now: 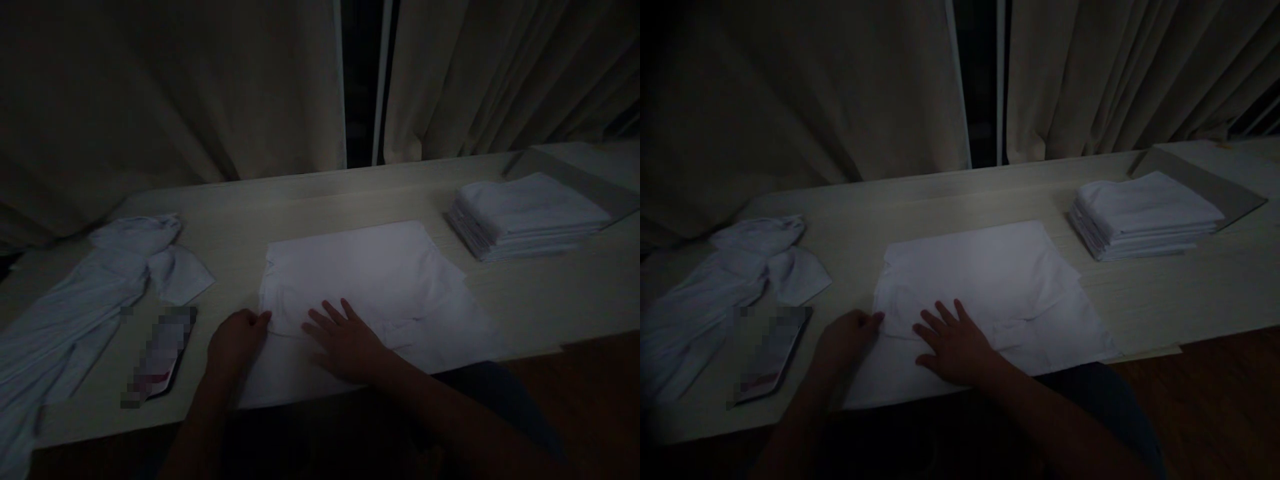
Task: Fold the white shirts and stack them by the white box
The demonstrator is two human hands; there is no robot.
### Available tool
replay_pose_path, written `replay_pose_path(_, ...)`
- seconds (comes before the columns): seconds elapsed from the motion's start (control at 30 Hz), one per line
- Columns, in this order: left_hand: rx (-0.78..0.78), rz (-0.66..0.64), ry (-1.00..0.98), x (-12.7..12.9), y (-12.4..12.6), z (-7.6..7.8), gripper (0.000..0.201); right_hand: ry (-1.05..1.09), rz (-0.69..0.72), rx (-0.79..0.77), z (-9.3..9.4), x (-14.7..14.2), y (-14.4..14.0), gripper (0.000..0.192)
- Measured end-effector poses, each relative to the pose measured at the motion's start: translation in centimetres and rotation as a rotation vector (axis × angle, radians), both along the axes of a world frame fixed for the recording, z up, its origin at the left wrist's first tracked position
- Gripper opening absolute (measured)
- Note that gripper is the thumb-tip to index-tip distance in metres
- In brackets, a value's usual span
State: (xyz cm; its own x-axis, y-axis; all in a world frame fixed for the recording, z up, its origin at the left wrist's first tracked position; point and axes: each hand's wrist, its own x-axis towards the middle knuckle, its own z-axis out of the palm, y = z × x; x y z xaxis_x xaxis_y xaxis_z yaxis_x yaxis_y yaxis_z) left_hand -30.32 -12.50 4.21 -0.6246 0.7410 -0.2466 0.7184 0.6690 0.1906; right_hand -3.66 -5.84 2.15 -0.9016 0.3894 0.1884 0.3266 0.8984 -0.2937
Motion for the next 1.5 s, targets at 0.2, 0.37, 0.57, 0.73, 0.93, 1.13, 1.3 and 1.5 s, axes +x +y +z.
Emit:
replay_pose_path(0.2, 0.137, 0.034, -0.111, -0.4, 0.6, 0.7, 0.035, 0.006, -0.002, 0.014, 0.0, -0.1, 0.0, 0.062)
replay_pose_path(0.37, 0.24, 0.095, -0.238, -1.0, 0.4, 0.8, 0.035, 0.019, -0.014, 0.021, 0.3, -0.1, 0.0, 0.059)
replay_pose_path(0.57, 0.226, 0.079, -0.164, -2.5, 0.2, -0.3, 0.034, 0.019, -0.023, 0.025, 0.4, -0.2, 0.0, 0.06)
replay_pose_path(0.73, 0.222, 0.088, -0.124, -2.8, 0.8, -0.6, 0.032, 0.099, -0.088, 0.035, 0.9, 0.1, 0.1, 0.054)
replay_pose_path(0.93, 0.155, 0.056, -0.03, -3.3, 1.5, -0.6, 0.034, 0.162, -0.312, 0.089, 1.0, 1.3, 2.5, 0.047)
replay_pose_path(1.13, -0.046, -0.01, -0.108, -5.2, 0.5, -0.4, 0.05, 0.088, -0.505, 0.129, 0.1, 2.2, 4.9, 0.046)
replay_pose_path(1.3, -0.096, -0.103, -0.242, -6.6, -1.3, -0.3, 0.044, 0.012, -0.511, 0.149, -0.6, 1.9, 4.9, 0.047)
replay_pose_path(1.5, 0.195, -0.005, -0.155, -5.8, 0.4, 0.1, 0.049, -0.01, -0.506, 0.161, -0.4, 1.8, 4.7, 0.047)
